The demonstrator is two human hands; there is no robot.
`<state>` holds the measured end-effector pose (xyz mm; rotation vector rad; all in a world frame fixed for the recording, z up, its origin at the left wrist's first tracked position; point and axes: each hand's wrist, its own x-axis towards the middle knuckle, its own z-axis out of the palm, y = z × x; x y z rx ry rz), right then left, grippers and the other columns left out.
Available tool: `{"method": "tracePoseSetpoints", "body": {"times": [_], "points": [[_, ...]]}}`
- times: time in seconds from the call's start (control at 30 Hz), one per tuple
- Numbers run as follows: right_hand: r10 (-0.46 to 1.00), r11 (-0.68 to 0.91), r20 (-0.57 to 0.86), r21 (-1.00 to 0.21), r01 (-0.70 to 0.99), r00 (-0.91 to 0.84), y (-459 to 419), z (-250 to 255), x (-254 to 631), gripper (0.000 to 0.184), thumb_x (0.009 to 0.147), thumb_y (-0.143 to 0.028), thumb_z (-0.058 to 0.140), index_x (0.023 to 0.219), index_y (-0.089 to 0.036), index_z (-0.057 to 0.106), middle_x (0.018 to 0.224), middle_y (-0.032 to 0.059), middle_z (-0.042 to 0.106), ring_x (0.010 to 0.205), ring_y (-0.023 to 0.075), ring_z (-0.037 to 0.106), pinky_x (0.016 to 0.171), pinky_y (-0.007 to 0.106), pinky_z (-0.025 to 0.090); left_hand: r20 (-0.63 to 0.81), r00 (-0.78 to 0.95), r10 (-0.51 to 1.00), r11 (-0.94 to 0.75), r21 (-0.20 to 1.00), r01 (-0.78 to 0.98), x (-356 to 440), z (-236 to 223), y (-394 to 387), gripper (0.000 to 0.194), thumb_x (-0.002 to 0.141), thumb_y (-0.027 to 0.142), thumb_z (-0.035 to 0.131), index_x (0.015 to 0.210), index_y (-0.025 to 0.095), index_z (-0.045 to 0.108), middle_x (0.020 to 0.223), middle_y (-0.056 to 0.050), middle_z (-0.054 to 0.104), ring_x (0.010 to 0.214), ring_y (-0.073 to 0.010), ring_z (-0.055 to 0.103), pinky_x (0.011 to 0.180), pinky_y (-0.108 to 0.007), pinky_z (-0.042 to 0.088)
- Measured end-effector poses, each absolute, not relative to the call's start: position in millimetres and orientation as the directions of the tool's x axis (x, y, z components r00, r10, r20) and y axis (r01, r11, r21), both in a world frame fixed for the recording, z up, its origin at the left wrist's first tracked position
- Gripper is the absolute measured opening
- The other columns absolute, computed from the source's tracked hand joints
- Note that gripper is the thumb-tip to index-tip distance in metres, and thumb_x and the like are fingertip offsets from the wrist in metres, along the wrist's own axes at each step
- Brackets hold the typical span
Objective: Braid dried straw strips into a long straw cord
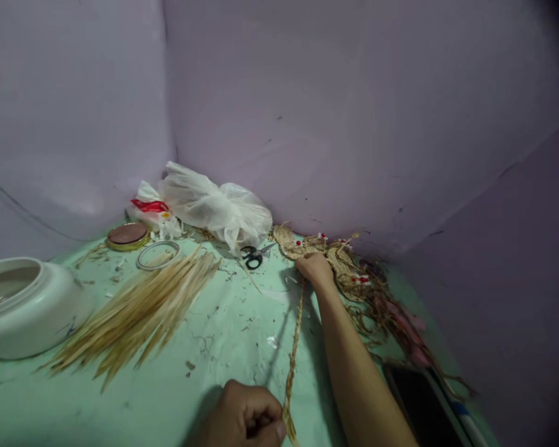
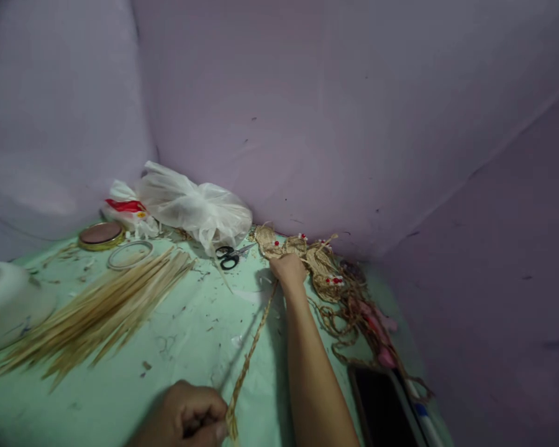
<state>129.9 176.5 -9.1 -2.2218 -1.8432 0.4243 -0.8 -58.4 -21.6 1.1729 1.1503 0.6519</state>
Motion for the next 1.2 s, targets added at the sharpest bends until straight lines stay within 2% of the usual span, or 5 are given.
{"method": "tracePoseSetpoints", "body": {"times": [0.37, 0.63, 0.77, 0.97, 1.2], "points": [[0.992, 0.126, 0.021, -0.325, 0.937, -0.126, 188, -33, 149, 0.016, 0.061, -0.028, 0.055, 0.067, -0.017, 0.064, 0.06, 0.0023, 0.06, 0.055, 0.0118, 0.05, 0.049, 0.021, 0.031, -0.362, 0.307, 0.88, 0.342, 0.932, 0.118, -3, -8, -57, 0.018, 0.064, 0.029, 0.049, 0.055, 0.014, 0.047, 0.045, 0.006, 0.03, 0.045, -0.0056, 0.028, 0.043, -0.02, 0.02], [0.97, 0.233, 0.228, -0.793, 0.563, -0.08, 190, -36, 145, 0.021, 0.06, -0.035, 0.056, 0.061, -0.014, 0.057, 0.051, -0.0012, 0.049, 0.047, 0.009, 0.041, 0.047, 0.021, 0.032, -0.368, 0.317, 0.874, 0.37, 0.927, 0.056, -6, -6, -57, 0.015, 0.064, 0.026, 0.048, 0.054, 0.015, 0.042, 0.043, 0.006, 0.029, 0.044, -0.0055, 0.027, 0.043, -0.02, 0.021], [0.999, 0.036, 0.044, -0.894, 0.447, 0.009, 183, -23, 144, 0.022, 0.057, -0.029, 0.058, 0.071, -0.013, 0.058, 0.058, 0.0007, 0.054, 0.047, 0.0098, 0.045, 0.047, 0.022, 0.037, -0.351, 0.301, 0.887, 0.35, 0.935, 0.059, -5, -6, -58, 0.014, 0.063, 0.024, 0.048, 0.054, 0.015, 0.043, 0.044, 0.006, 0.029, 0.045, -0.0057, 0.028, 0.043, -0.02, 0.021], [0.963, 0.134, -0.091, -0.657, 0.742, -0.254, 172, -14, 167, 0.046, 0.048, -0.004, 0.053, 0.091, -0.014, 0.063, 0.074, 0.0044, 0.064, 0.063, 0.0141, 0.056, 0.057, 0.022, 0.04, -0.352, 0.31, 0.883, 0.348, 0.935, 0.07, -5, -8, -59, 0.014, 0.063, 0.024, 0.048, 0.053, 0.015, 0.043, 0.042, 0.006, 0.028, 0.044, -0.0056, 0.027, 0.042, -0.02, 0.02], [0.966, 0.257, 0.092, -0.397, 0.881, -0.241, 177, -34, 157, 0.029, 0.057, -0.013, 0.051, 0.081, -0.016, 0.068, 0.067, 0.0061, 0.066, 0.063, 0.0169, 0.057, 0.055, 0.023, 0.037, -0.351, 0.308, 0.884, 0.343, 0.936, 0.081, -5, -9, -59, 0.015, 0.064, 0.026, 0.047, 0.054, 0.015, 0.043, 0.043, 0.006, 0.029, 0.043, -0.0056, 0.027, 0.042, -0.021, 0.02]]}}
